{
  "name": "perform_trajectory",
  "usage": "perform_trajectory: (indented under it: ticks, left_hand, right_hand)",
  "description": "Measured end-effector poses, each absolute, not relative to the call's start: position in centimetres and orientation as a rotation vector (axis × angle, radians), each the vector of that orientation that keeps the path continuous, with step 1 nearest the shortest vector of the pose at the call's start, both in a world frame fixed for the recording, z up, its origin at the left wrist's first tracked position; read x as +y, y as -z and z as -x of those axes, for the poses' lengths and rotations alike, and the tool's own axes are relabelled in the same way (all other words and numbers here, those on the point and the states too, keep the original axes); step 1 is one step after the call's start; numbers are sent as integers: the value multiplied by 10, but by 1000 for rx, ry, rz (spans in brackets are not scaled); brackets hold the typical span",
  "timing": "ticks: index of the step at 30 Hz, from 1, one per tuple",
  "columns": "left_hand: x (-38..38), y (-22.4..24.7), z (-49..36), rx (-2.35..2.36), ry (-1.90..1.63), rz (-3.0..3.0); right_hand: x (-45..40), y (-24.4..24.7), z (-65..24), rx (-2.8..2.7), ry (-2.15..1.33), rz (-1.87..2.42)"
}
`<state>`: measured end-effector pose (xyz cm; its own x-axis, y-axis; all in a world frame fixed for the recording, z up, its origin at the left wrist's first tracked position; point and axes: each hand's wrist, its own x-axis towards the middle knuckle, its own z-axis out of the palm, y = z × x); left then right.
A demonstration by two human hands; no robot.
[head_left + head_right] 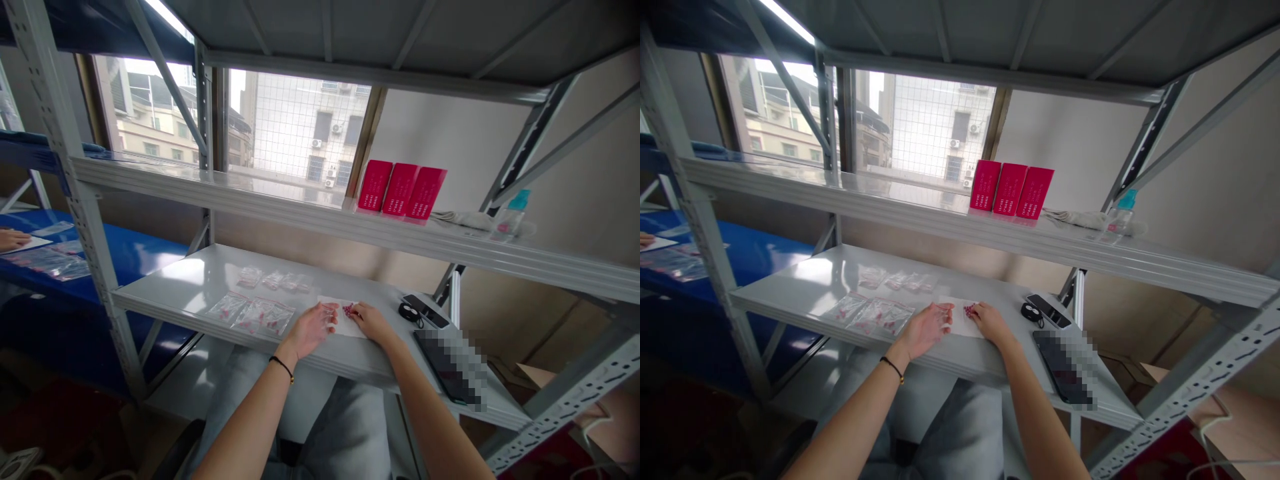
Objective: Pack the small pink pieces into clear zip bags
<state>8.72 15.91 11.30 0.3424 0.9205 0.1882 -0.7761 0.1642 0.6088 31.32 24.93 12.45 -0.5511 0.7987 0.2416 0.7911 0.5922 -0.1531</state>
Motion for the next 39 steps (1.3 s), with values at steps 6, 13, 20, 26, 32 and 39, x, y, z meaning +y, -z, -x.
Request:
perform_trajectory:
  ticks: [6,13,20,26,32,39]
  left_hand:
    - [158,-114,-87,241,-1236,-702]
    - [159,-111,-86,250,-1209,-730]
    - [158,-112,-86,244,-1231,-737]
    - [157,-114,-86,237,-1230,-707]
    - [157,-114,-86,227,-1230,-696]
    - [157,-115,-86,235,-1228,-696]
  right_hand:
    - [248,-129,-310,-2557,-29,1287]
    - [241,-140,-315,-2473,1,1304]
    - [243,-135,-315,-2400,-23,1391]
    - [242,-128,-310,-2427,-17,1442]
    - [245,-129,-304,-2434,-11,1483]
    - [232,-152,-308,-2363,-61,1370]
